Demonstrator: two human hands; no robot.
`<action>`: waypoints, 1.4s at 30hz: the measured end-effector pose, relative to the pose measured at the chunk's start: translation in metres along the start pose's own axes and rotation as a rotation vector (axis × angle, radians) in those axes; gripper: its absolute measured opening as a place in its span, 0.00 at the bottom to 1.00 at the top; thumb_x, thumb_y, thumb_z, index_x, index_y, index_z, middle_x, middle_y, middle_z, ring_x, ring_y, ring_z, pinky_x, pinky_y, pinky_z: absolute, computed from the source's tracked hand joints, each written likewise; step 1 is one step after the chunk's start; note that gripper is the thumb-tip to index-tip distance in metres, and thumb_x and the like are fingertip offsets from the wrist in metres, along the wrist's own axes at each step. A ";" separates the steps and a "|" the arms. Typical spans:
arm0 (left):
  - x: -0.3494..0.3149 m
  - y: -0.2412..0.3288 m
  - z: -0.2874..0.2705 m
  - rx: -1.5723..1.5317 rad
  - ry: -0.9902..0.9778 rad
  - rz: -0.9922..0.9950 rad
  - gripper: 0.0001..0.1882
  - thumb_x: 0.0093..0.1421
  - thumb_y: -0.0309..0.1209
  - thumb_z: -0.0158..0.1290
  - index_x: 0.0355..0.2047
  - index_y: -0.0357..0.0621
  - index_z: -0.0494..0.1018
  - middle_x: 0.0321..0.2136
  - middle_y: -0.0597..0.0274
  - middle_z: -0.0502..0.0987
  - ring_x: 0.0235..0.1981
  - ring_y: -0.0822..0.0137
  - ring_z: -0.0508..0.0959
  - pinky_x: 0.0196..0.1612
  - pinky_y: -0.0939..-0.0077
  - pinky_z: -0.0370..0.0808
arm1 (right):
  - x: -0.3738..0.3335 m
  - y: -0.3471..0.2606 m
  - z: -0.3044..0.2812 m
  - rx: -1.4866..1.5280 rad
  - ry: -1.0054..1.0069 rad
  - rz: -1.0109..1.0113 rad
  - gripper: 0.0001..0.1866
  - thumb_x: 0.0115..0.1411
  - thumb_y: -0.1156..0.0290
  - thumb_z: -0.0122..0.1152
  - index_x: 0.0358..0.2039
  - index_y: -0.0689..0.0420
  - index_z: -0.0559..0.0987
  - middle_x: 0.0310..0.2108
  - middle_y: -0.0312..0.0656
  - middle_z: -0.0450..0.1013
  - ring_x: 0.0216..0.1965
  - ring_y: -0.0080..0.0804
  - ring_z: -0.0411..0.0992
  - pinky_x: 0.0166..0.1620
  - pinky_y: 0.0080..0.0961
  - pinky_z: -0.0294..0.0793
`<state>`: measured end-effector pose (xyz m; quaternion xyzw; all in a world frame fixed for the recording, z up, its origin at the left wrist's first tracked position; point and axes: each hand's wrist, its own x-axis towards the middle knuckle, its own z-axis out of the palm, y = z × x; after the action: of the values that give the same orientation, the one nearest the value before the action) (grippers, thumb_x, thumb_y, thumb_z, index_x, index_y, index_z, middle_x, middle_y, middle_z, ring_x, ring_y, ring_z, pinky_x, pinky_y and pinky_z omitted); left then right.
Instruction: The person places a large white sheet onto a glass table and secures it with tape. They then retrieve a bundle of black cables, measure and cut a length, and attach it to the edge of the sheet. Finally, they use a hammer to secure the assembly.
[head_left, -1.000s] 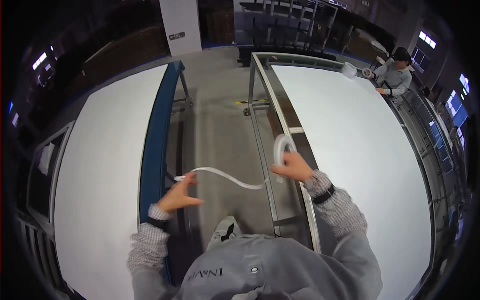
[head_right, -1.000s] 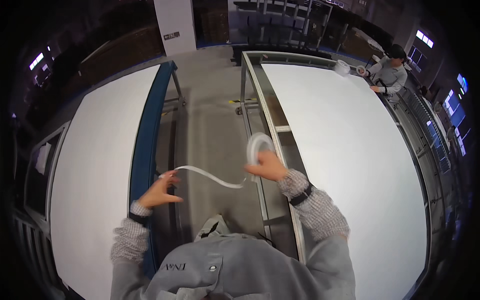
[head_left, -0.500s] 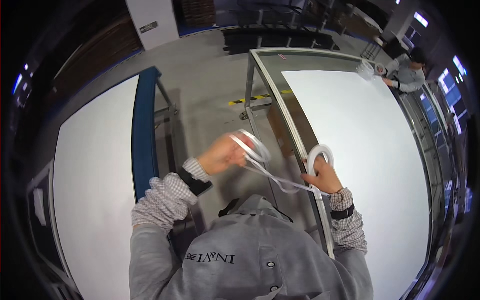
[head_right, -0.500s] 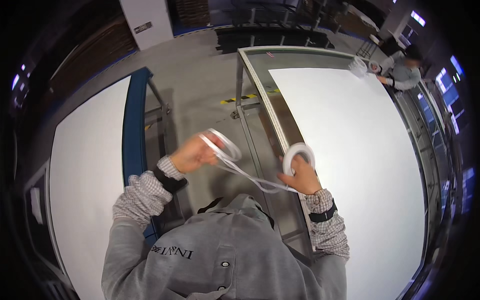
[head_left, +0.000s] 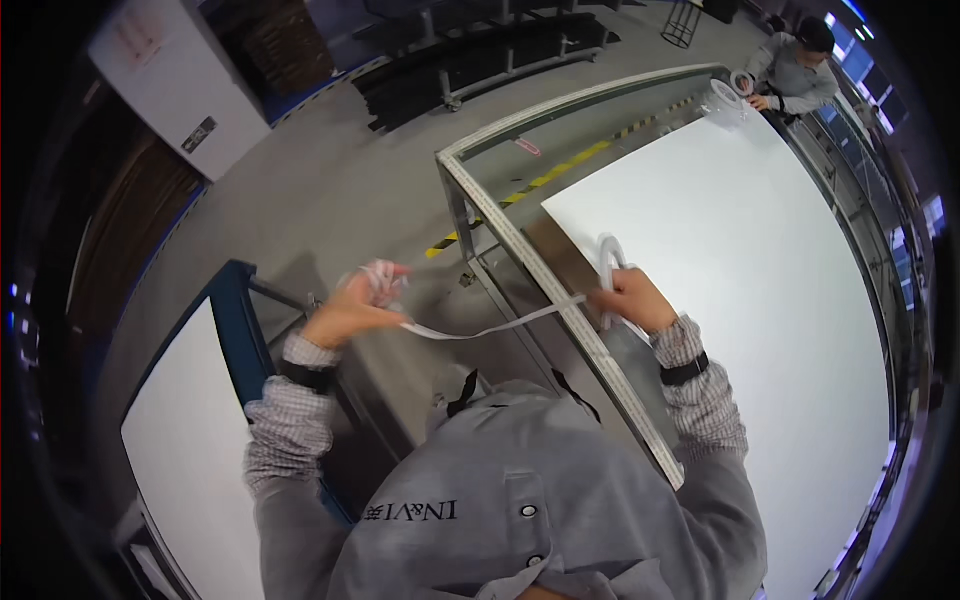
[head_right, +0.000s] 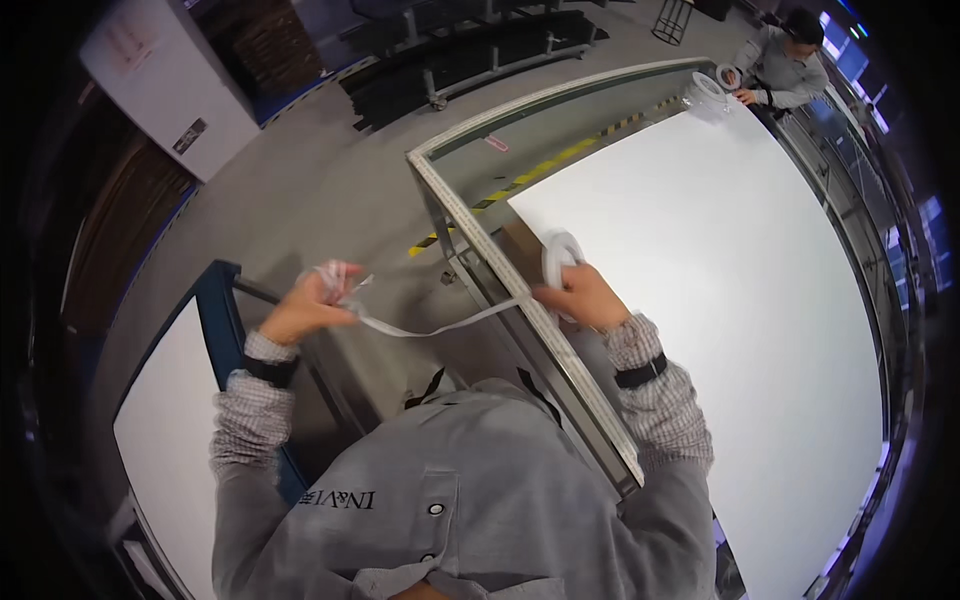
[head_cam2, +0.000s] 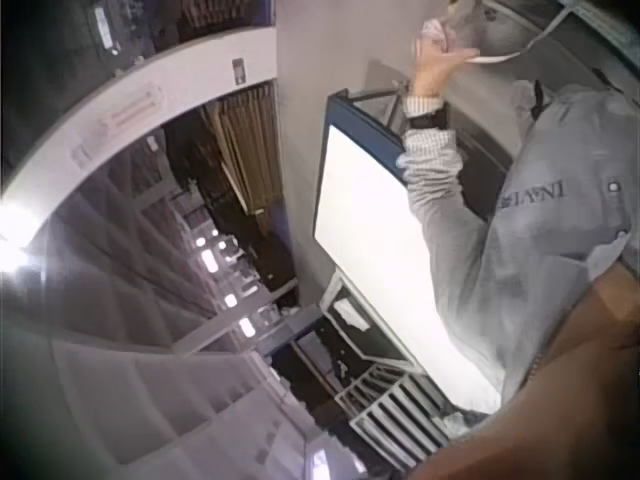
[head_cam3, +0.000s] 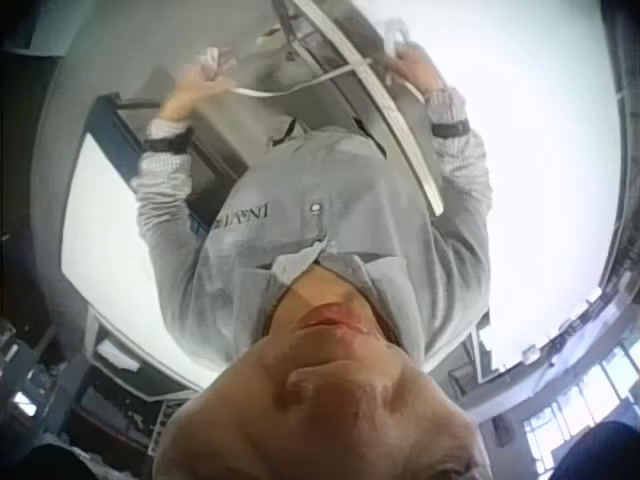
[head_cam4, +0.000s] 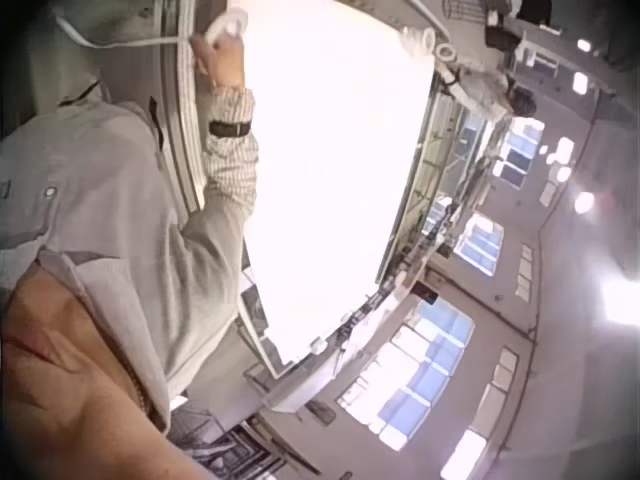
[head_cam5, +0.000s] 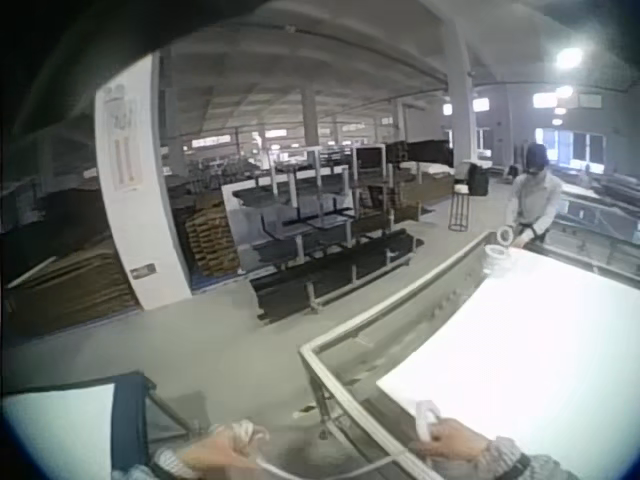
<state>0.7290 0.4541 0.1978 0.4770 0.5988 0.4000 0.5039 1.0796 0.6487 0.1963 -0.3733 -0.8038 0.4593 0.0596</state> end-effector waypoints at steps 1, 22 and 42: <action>0.037 -0.008 0.021 0.045 -0.078 0.005 0.45 0.39 0.22 0.63 0.57 0.40 0.53 0.48 0.58 0.61 0.48 0.68 0.64 0.53 0.73 0.61 | 0.029 -0.029 0.000 0.049 0.024 -0.079 0.14 0.52 0.63 0.56 0.20 0.62 0.75 0.16 0.38 0.71 0.19 0.23 0.67 0.26 0.21 0.66; 0.317 -0.156 -0.518 1.346 0.512 -0.157 0.31 0.45 0.18 0.54 0.50 0.33 0.56 0.38 0.40 0.71 0.39 0.46 0.73 0.40 0.62 0.73 | 0.398 0.203 -0.130 -0.705 0.492 0.466 0.23 0.42 0.55 0.65 0.33 0.61 0.76 0.41 0.54 0.66 0.40 0.50 0.68 0.45 0.38 0.67; 0.337 0.092 0.027 0.626 -1.182 1.308 0.03 0.47 0.26 0.51 0.24 0.41 0.72 0.19 0.59 0.72 0.18 0.58 0.72 0.21 0.65 0.67 | 0.065 -0.108 0.104 0.200 1.253 0.169 0.09 0.55 0.66 0.57 0.30 0.60 0.75 0.18 0.37 0.69 0.21 0.19 0.66 0.24 0.20 0.66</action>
<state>0.7585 0.8026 0.2065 0.9592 -0.0616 0.1172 0.2499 0.9286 0.5864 0.2054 -0.6259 -0.5374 0.2297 0.5164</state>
